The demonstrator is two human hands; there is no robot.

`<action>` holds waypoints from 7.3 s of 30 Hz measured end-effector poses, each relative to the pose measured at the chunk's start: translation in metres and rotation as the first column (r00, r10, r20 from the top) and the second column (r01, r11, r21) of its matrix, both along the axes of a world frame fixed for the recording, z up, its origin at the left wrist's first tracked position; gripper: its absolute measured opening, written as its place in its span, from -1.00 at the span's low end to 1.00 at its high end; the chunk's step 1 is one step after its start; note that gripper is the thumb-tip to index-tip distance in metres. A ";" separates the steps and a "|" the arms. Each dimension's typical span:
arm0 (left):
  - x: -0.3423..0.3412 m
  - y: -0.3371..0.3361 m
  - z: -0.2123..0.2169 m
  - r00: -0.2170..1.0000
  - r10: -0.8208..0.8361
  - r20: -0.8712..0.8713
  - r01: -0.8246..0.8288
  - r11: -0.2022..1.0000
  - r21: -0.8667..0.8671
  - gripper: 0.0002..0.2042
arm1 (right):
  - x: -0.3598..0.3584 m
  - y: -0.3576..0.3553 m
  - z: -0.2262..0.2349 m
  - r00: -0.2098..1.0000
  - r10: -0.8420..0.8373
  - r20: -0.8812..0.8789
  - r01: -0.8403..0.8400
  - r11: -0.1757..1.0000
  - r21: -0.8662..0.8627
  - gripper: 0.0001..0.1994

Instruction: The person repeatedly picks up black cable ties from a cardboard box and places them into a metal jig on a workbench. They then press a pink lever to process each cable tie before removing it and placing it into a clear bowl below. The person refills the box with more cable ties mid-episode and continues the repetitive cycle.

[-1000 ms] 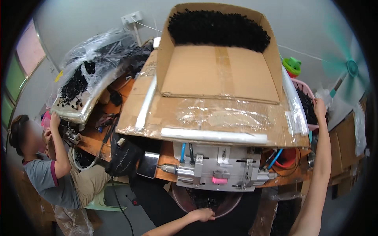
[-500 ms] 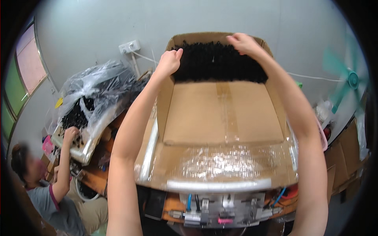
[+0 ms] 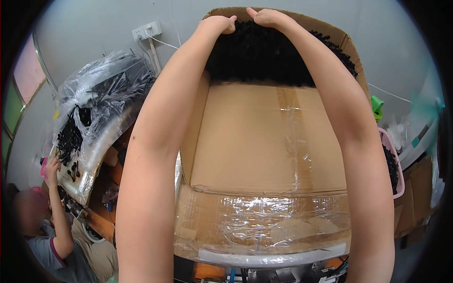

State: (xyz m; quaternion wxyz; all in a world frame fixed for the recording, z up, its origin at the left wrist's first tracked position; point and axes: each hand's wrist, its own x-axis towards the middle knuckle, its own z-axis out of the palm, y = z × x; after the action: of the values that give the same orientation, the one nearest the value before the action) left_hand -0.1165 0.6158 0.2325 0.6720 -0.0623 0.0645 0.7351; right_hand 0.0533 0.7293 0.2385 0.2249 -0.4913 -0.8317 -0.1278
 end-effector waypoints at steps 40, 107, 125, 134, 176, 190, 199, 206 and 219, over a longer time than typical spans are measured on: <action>-0.042 -0.069 -0.018 -0.577 -0.033 -0.816 0.081 0.992 -0.097 -0.03 | -0.030 -0.141 -0.023 0.774 0.131 -0.619 -0.420 0.838 -0.348 0.08; 0.173 -0.399 -0.156 -0.525 0.298 -0.797 -0.011 0.934 0.356 -0.41 | 0.153 -0.495 -0.160 0.677 0.286 -0.678 -0.336 0.940 0.060 -0.43; 0.147 -0.414 -0.148 -0.746 0.009 -0.666 0.043 0.998 -0.035 -0.25 | 0.200 -0.491 -0.144 0.949 0.152 -0.277 -0.247 0.904 -0.350 -0.46; 0.141 -0.409 -0.151 -0.853 0.242 -0.462 0.069 0.931 0.359 -0.33 | 0.219 -0.498 -0.139 0.964 0.042 -0.261 -0.106 0.967 -0.234 -0.46; 0.192 -0.616 -0.365 -0.228 0.260 -0.938 0.966 0.180 -0.185 -0.64 | 0.043 -0.248 -0.102 0.990 -0.135 0.048 0.142 0.871 -0.471 -0.84; 0.183 -0.620 -0.352 -0.270 0.289 -0.918 0.956 0.195 -0.220 -0.60 | 0.028 -0.335 -0.087 0.901 0.263 -0.345 -0.415 0.755 -0.508 -0.92; 0.182 -0.621 -0.354 -0.281 0.356 -0.891 0.955 0.192 -0.224 -0.60 | 0.003 -0.350 -0.100 0.734 0.678 0.050 -0.627 0.704 -0.334 -0.72; 0.178 -0.618 -0.361 -0.269 0.343 -0.900 0.948 0.259 -0.184 -0.62 | -0.033 -0.333 -0.114 0.594 0.689 0.416 -0.552 0.725 -0.412 -0.72; 0.174 -0.611 -0.361 -0.269 0.327 -0.906 0.951 0.241 -0.196 -0.62 | -0.042 -0.352 -0.108 0.477 0.731 0.489 -0.660 0.665 -0.350 -0.90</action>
State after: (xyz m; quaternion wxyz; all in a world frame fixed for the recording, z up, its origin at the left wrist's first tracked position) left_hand 0.0580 0.0044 -0.1282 0.5412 0.8192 0.1695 0.0850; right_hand 0.0114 0.3774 0.1302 -0.0423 -0.0569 -0.9897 -0.1245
